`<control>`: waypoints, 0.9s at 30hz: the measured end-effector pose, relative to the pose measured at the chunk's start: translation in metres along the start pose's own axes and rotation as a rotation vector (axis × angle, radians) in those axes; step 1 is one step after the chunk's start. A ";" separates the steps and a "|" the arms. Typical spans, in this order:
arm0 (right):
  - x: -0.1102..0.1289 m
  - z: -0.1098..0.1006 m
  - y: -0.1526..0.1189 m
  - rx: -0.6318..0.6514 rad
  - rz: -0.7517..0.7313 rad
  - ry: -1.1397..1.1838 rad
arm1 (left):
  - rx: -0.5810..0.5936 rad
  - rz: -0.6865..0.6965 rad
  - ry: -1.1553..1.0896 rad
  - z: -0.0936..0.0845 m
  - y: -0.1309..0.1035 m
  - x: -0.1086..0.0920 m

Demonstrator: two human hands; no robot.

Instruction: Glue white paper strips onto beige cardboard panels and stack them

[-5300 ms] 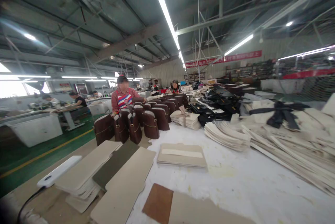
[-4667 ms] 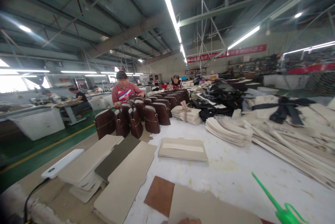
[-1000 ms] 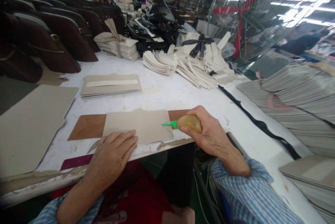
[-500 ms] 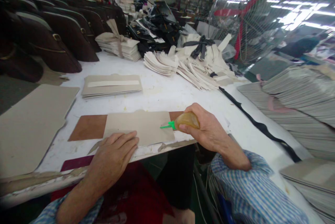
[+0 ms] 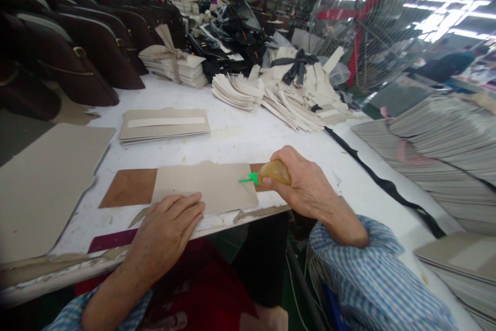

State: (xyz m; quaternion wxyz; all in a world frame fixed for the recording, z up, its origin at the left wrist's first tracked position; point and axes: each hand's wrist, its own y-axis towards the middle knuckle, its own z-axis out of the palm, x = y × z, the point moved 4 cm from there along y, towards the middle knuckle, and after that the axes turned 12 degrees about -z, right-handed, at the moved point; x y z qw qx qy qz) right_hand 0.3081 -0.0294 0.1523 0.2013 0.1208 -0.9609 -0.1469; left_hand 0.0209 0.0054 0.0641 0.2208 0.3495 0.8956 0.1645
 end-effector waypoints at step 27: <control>-0.002 -0.001 0.002 -0.008 0.033 -0.026 | 0.037 -0.003 -0.009 0.004 -0.001 0.002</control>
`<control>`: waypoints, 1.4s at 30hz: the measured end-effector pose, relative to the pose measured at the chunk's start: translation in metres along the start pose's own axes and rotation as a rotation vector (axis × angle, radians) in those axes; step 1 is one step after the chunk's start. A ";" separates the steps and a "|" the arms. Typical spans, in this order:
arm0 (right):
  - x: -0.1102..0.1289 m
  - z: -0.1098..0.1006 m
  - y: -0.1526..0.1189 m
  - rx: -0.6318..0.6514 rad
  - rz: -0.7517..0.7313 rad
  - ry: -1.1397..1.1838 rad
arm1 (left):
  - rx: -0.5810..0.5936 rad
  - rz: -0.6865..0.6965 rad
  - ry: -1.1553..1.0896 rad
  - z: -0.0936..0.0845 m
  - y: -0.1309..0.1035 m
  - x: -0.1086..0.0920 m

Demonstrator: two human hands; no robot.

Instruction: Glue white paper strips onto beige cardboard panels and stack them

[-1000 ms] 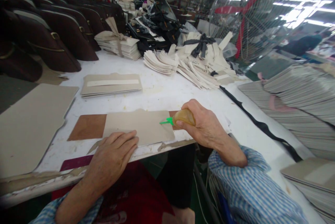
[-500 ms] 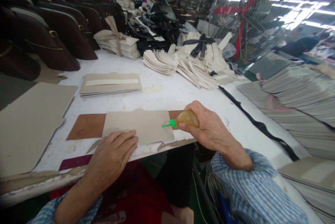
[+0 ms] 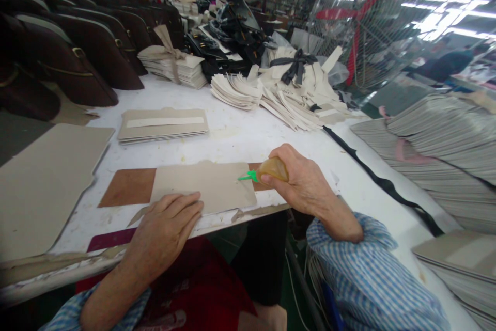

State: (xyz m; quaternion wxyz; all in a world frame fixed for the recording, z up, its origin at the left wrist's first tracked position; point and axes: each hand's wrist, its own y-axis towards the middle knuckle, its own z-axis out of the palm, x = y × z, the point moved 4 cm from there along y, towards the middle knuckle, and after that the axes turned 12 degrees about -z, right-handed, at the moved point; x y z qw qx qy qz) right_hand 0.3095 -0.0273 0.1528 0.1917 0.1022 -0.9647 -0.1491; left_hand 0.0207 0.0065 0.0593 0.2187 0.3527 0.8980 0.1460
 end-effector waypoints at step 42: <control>0.058 0.073 0.047 0.074 -0.042 0.441 | -0.018 0.002 0.007 -0.002 -0.009 -0.011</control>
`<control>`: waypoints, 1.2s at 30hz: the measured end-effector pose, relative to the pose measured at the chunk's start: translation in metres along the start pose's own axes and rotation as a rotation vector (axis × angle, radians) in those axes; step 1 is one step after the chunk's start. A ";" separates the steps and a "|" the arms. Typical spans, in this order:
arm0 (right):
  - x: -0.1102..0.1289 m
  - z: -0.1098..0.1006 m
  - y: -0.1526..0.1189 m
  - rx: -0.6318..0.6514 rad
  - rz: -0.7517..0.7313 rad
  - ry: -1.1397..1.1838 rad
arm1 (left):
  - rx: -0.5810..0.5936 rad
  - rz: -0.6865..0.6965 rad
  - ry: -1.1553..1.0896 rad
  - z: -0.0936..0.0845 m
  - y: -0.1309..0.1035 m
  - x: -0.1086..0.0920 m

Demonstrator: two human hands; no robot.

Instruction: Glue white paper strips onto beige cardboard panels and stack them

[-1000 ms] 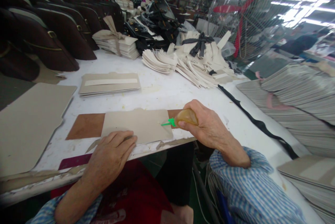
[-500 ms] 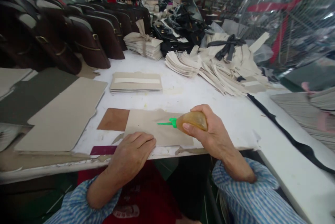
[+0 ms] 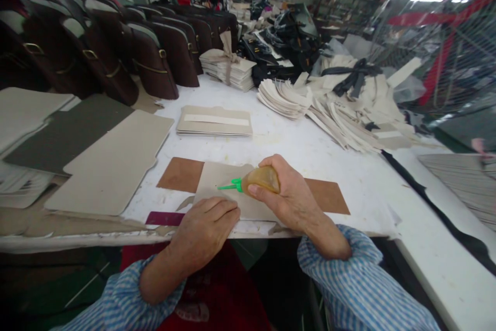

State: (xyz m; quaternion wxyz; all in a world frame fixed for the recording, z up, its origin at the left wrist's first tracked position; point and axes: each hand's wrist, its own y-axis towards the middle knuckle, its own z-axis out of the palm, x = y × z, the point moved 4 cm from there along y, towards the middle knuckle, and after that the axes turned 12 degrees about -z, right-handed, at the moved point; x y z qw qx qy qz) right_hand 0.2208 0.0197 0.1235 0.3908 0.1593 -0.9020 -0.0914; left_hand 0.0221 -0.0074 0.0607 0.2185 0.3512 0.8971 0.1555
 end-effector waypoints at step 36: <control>0.001 0.005 -0.004 -0.006 -0.057 -0.116 | -0.007 0.010 0.005 0.003 -0.001 0.002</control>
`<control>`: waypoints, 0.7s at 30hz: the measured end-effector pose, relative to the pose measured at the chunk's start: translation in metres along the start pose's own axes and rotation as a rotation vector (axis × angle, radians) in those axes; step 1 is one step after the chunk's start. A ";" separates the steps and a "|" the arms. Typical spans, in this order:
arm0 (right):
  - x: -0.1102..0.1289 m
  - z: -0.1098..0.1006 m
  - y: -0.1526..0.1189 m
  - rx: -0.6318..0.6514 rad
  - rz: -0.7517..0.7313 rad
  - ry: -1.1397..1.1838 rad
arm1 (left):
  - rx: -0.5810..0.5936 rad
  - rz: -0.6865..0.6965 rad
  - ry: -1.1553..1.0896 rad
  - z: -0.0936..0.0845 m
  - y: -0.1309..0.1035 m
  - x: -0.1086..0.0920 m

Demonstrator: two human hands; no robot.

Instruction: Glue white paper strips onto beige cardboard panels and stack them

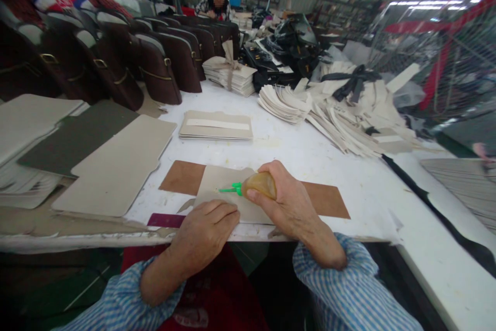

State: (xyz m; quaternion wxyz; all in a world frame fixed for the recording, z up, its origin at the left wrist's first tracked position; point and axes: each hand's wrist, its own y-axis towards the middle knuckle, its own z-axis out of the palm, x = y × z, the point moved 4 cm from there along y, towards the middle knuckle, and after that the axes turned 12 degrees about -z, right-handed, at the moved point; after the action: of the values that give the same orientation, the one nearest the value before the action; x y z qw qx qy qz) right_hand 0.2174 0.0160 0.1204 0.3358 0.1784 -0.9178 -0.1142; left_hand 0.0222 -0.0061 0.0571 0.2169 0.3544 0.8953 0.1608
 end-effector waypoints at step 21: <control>-0.079 -0.032 -0.044 -0.868 0.442 0.948 | 0.006 -0.010 -0.049 0.001 -0.001 0.004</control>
State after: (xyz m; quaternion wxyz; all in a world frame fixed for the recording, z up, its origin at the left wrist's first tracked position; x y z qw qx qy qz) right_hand 0.3057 0.0052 0.0843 0.7585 -0.1334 -0.5572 -0.3105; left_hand 0.0195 -0.0036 0.0542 0.2383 0.3545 0.8919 0.1482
